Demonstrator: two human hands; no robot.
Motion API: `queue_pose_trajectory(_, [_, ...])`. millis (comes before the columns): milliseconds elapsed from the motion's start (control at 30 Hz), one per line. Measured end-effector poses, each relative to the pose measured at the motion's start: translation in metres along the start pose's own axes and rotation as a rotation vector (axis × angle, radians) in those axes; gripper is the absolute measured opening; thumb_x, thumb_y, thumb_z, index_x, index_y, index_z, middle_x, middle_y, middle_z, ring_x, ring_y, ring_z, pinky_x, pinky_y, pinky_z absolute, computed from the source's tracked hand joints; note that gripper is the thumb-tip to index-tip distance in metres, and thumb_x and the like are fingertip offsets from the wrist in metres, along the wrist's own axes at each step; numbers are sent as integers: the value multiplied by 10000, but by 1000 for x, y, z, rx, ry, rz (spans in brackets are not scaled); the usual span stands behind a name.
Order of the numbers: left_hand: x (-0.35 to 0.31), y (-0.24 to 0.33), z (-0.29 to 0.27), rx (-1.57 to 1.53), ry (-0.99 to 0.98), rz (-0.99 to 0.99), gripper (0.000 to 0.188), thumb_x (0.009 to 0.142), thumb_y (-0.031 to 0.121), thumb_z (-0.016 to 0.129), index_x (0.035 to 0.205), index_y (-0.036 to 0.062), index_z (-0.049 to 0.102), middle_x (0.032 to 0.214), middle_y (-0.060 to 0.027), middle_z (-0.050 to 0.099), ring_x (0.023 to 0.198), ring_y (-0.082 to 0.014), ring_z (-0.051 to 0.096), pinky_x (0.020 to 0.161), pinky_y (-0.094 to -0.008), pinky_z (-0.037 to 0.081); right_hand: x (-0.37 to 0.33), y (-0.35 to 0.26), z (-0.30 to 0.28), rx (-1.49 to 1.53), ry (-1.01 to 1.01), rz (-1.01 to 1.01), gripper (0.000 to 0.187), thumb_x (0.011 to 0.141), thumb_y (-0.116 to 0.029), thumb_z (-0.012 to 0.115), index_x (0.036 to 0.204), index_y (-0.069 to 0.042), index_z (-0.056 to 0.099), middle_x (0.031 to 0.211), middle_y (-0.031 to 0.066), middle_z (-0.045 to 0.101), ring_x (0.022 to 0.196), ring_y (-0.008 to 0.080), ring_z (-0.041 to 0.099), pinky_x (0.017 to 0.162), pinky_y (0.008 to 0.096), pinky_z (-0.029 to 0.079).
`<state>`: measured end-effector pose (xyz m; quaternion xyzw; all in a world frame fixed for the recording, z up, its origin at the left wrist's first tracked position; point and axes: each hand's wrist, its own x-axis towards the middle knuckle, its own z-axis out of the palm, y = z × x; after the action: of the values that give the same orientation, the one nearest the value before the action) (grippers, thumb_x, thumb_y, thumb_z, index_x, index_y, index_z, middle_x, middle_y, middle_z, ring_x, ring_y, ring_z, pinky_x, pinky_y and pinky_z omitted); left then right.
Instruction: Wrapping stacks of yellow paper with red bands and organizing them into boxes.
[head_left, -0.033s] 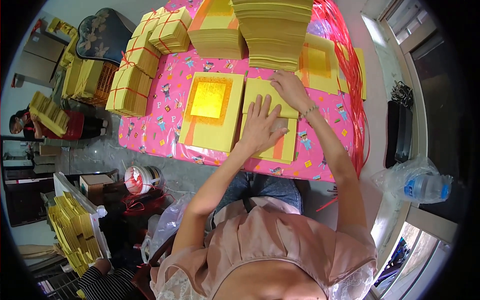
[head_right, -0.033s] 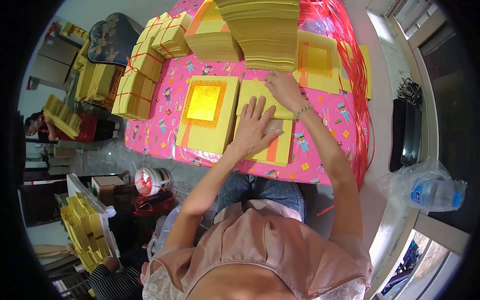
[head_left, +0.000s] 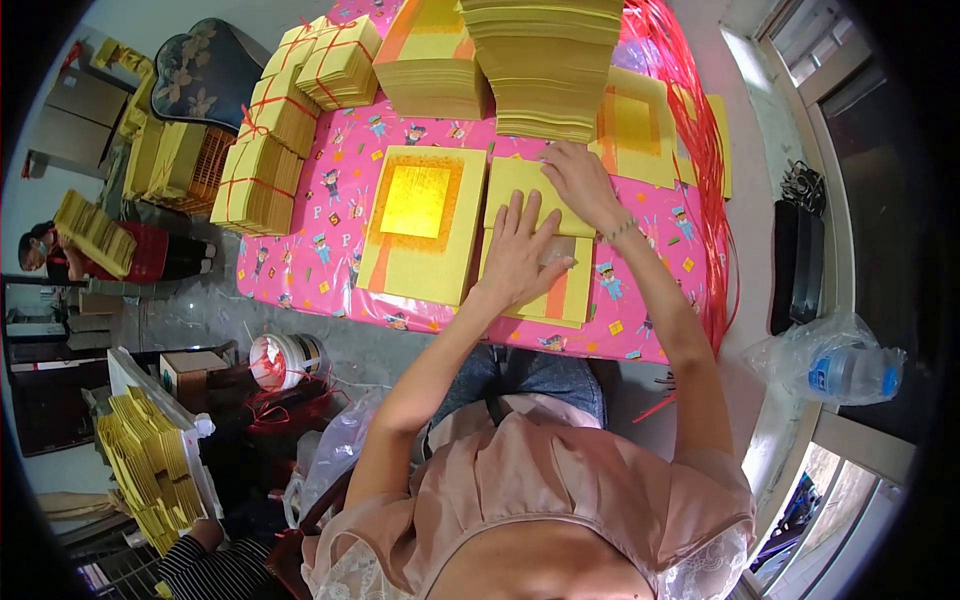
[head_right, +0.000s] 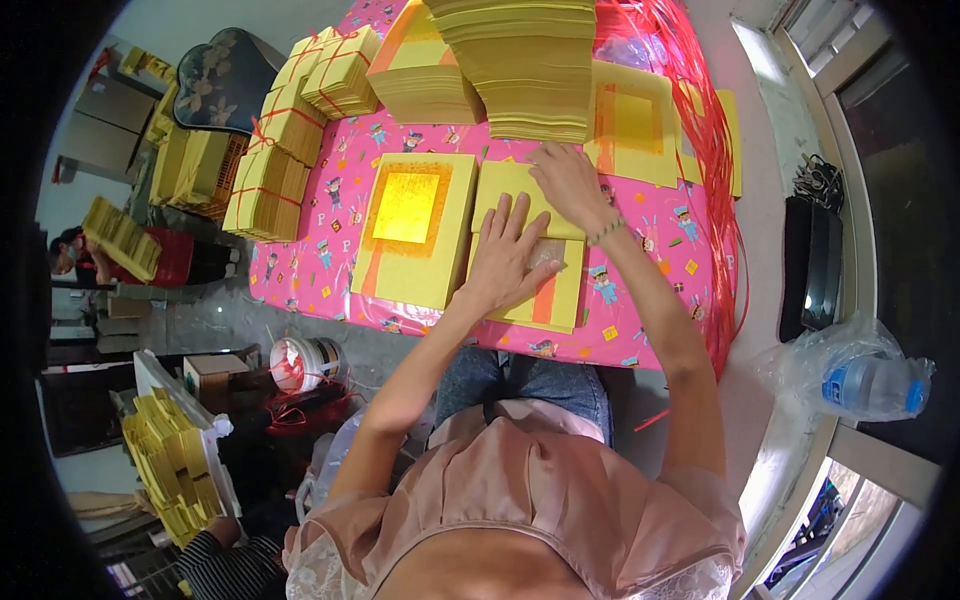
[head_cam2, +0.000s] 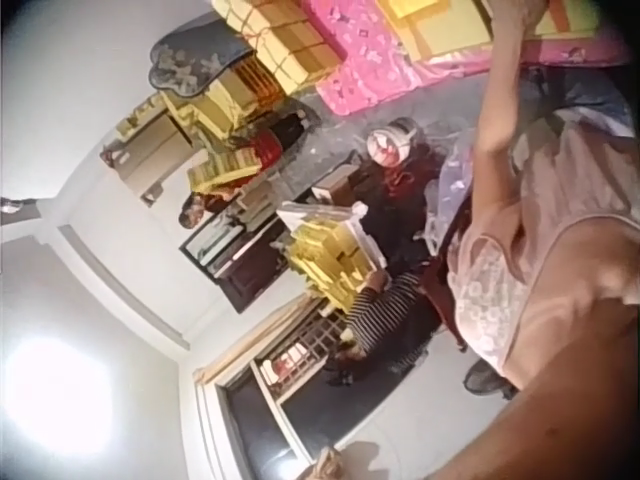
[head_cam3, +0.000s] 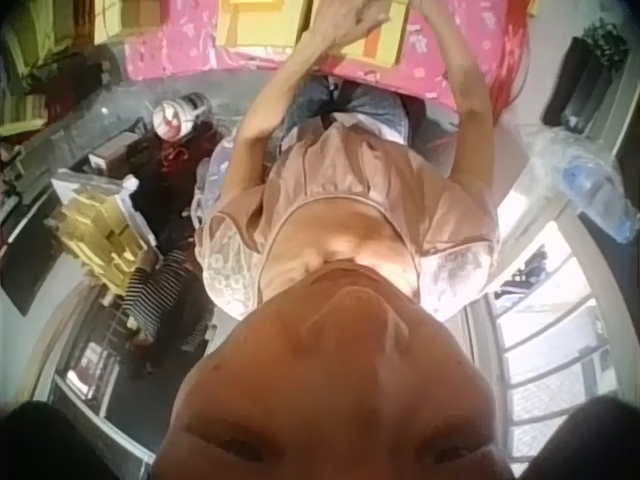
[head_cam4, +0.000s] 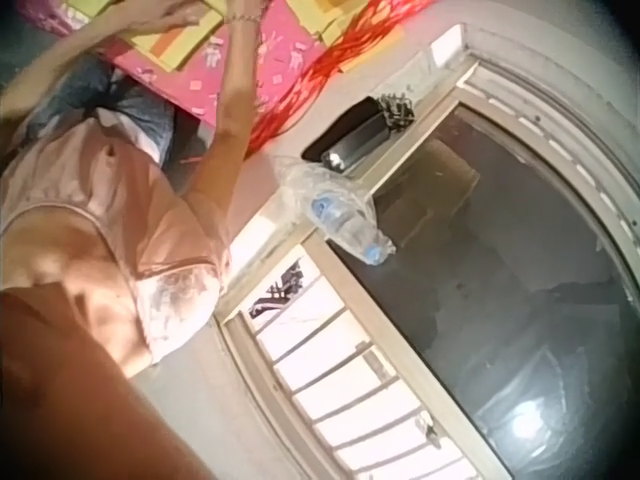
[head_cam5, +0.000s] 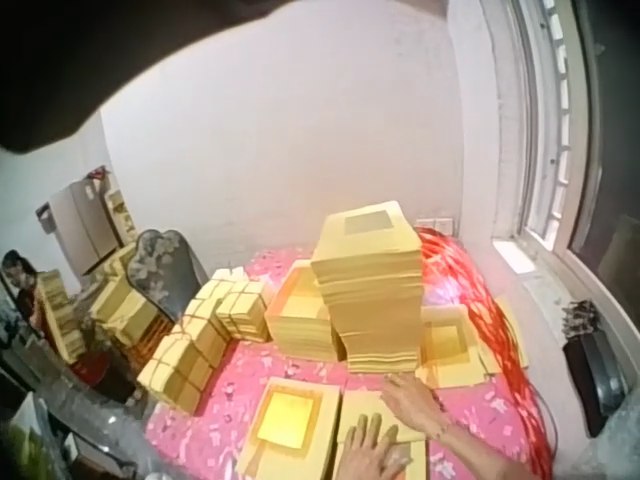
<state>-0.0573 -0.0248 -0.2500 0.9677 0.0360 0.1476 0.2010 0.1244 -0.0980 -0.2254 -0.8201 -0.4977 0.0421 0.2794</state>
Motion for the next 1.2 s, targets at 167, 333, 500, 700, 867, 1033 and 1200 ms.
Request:
queue_pose_trajectory(167, [-4, -4, 0, 41, -48, -12, 776, 859, 569, 592, 1424, 57, 450, 1534, -296, 262, 1439, -506, 164, 1164, -590, 149, -77, -28, 2, -80, 170, -191, 320, 893, -109, 583, 1200, -22, 600, 1209, 129, 608, 1175, 331, 539, 1012, 467, 409])
queue_pose_trajectory(333, [-3, -2, -3, 23, -48, 3, 864, 813, 623, 616, 1438, 55, 433, 1530, -299, 267, 1440, -507, 163, 1155, -597, 157, -117, -23, 0, -215, -44, -175, 532, 935, -181, 546, 1434, -44, 424, 1495, 114, 421, 1439, 300, 302, 1187, 555, 147])
queue_pose_trajectory(500, [-3, -2, -5, 23, -55, 22, 953, 754, 685, 631, 1456, 74, 424, 1541, -286, 259, 1447, -491, 168, 1158, -592, 154, -119, -15, 0, -200, -170, -156, 634, 971, -305, 496, 1523, -74, 289, 1582, 94, 291, 1486, 288, 194, 1198, 552, 87])
queue_pose_trajectory(700, [-9, -1, -10, 152, -57, 22, 1029, 726, 727, 631, 1486, 80, 385, 1548, -277, 253, 1461, -452, 174, 1168, -560, 163, -120, -13, 3, -162, -223, -113, 653, 986, -396, 465, 1550, -142, 254, 1619, 83, 205, 1504, 287, 131, 1194, 557, 99])
queue_pose_trajectory(867, [-19, 1, -13, 148, -58, -73, 1087, 728, 746, 618, 1503, 41, 327, 1537, -308, 246, 1453, -467, 179, 1166, -556, 174, -123, -15, 4, -167, -234, -103, 651, 984, -431, 471, 1548, -175, 269, 1621, 84, 195, 1506, 289, 118, 1186, 574, 114])
queue_pose_trajectory(1033, [-18, -5, -13, 105, -77, -48, 1107, 731, 764, 608, 1500, 22, 318, 1525, -337, 238, 1442, -488, 185, 1164, -562, 177, -123, -17, 5, -158, -238, -75, 654, 977, -424, 493, 1546, -188, 273, 1625, 79, 183, 1509, 280, 107, 1180, 588, 120])
queue_pose_trajectory(1200, [-18, -10, -14, 124, -104, -64, 1110, 730, 773, 609, 1497, 23, 324, 1522, -342, 238, 1437, -493, 196, 1158, -570, 193, -115, -15, 4, -187, -138, -130, 588, 929, -361, 585, 1462, -179, 418, 1562, 87, 321, 1461, 270, 244, 1161, 569, 189])
